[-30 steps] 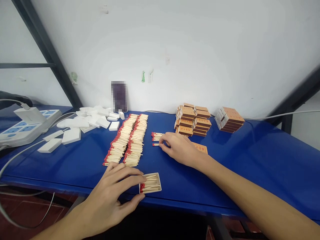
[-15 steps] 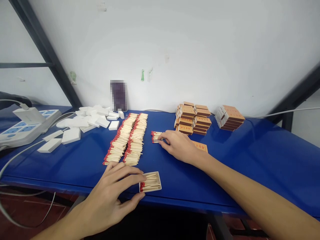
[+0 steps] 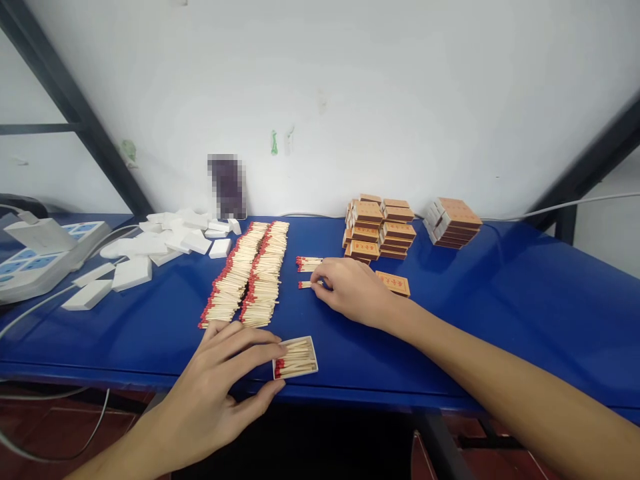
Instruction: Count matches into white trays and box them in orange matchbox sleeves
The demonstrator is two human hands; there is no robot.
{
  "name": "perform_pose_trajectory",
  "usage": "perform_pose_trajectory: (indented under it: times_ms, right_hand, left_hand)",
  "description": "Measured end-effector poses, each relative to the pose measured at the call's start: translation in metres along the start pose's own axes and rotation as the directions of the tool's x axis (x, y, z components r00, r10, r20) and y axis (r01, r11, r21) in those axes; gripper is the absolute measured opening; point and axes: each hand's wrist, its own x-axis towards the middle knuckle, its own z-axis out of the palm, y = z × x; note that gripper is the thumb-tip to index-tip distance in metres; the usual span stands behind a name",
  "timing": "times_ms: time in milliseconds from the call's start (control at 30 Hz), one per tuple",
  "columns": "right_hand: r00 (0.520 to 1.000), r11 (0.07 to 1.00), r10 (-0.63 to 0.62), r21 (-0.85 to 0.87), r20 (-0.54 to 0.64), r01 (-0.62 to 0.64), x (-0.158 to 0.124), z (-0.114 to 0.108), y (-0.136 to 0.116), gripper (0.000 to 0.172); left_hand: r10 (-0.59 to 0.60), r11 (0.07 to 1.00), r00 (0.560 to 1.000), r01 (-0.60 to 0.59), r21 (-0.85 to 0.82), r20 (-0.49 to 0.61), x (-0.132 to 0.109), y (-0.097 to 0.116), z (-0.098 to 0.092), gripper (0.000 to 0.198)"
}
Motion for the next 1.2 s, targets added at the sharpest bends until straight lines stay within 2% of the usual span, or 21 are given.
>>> perform_pose_trajectory:
  times_ms: [167, 300, 533, 867, 1200]
  right_hand:
    - [0.999, 1.000, -0.025, 0.011, -0.046, 0.026, -0.003, 0.000, -0.001, 0.014]
    - [0.995, 0.999, -0.015, -0.039, -0.094, 0.011, 0.003, 0.003, 0.008, 0.021]
    - [0.999, 0.995, -0.034, -0.091, -0.040, 0.031, 0.016, 0.004, 0.020, 0.025]
    - [0.998, 0.994, -0.057, -0.089, 0.005, 0.057, 0.011, 0.001, 0.019, 0.027]
    - [0.997, 0.992, -0.073, -0.101, -0.023, 0.070, 0.009, 0.000, 0.023, 0.029]
  left_hand:
    - [-0.003, 1.000, 1.000, 0.003, 0.005, -0.001, 0.000, 0.000, 0.001, 0.020]
    - [0.002, 1.000, 1.000, -0.002, 0.007, -0.009, 0.000, 0.000, 0.001, 0.021]
    - [0.015, 1.000, 1.000, -0.015, 0.001, -0.011, -0.001, -0.001, 0.001, 0.020]
    - [0.006, 1.000, 1.000, -0.006, 0.018, -0.010, -0.002, -0.001, 0.002, 0.020]
    - [0.016, 0.999, 1.000, -0.016, 0.032, -0.020, -0.003, -0.002, 0.002, 0.020]
